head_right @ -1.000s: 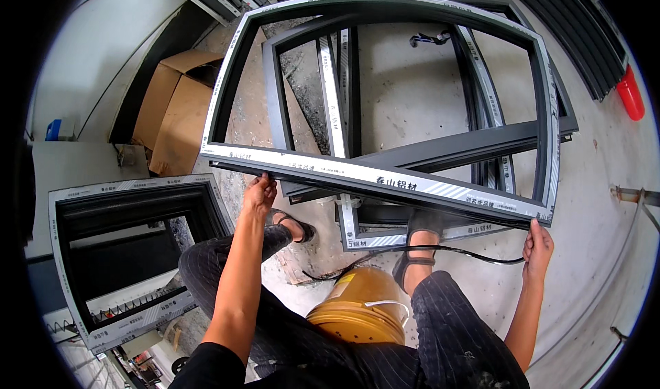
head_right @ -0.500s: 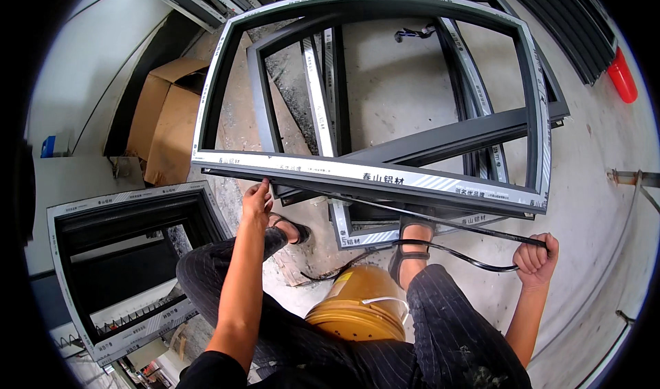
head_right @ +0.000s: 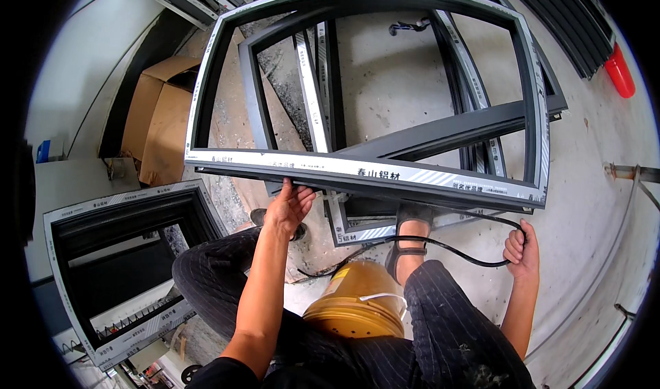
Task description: The person installs a rubber seal onto a metal window frame. They use pliers to cut the seal to the correct length and then press it into the groove along the frame's edge.
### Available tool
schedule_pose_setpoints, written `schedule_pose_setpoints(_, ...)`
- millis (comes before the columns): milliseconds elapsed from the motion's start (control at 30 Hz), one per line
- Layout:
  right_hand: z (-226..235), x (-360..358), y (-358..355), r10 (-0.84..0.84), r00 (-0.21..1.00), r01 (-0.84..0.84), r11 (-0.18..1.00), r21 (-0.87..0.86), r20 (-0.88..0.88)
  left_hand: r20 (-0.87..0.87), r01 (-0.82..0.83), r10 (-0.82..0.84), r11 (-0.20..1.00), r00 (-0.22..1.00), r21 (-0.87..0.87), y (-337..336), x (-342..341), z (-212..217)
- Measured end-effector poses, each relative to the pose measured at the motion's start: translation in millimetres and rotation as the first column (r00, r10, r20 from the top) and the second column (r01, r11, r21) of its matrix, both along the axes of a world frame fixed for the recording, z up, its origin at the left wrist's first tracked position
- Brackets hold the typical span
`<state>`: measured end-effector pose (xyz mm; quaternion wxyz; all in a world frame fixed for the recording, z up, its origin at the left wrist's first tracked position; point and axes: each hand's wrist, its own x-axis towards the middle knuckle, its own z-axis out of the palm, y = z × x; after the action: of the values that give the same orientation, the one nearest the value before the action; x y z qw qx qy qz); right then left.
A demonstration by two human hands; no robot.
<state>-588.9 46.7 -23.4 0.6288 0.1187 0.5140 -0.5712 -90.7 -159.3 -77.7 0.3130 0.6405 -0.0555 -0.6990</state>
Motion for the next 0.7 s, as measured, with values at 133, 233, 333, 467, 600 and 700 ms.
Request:
schedule_pose_setpoints(133, -9.7, -2.0, 0.1, 0.035, 0.998, -0.034, 0.999, 0.022, -0.054, 0.104, 0.011, -0.010, 1.000, 0.995, -0.013, -4.9, -7.4, 1.4)
schedule_pose_setpoints(233, -15.0, -2.1, -2.5, 0.056, 0.997, -0.055, 0.998, 0.027, -0.058, 0.155, -0.002, 0.006, 1.000, 0.988, -0.023, -5.4, -5.5, -7.8)
schedule_pose_setpoints(333, -25.1, -3.4, 0.2, 0.054, 0.997, -0.052, 0.998, 0.027, -0.048, 0.210, -0.025, 0.031, 0.999, 0.977, -0.034, -5.6, -14.3, -2.6)
schedule_pose_setpoints(467, -32.3, -1.7, 1.3, 0.044, 0.997, -0.042, 0.998, 0.044, -0.058, 0.214, 0.080, -0.057, 0.992, 0.975, -0.101, 2.3, -27.4, 12.7)
schedule_pose_setpoints(600, -30.2, 0.8, -1.9, 0.059, 0.992, -0.049, 0.995, 0.086, -0.113, 0.052, 0.141, -0.133, 0.965, 0.990, -0.220, 19.5, -56.1, 1.1)
schedule_pose_setpoints(700, -29.1, -0.1, 1.2, 0.078, 0.991, -0.069, 0.994, 0.084, -0.112, 0.119, 0.121, -0.092, 0.956, 0.989, -0.267, 25.2, -60.0, -13.0)
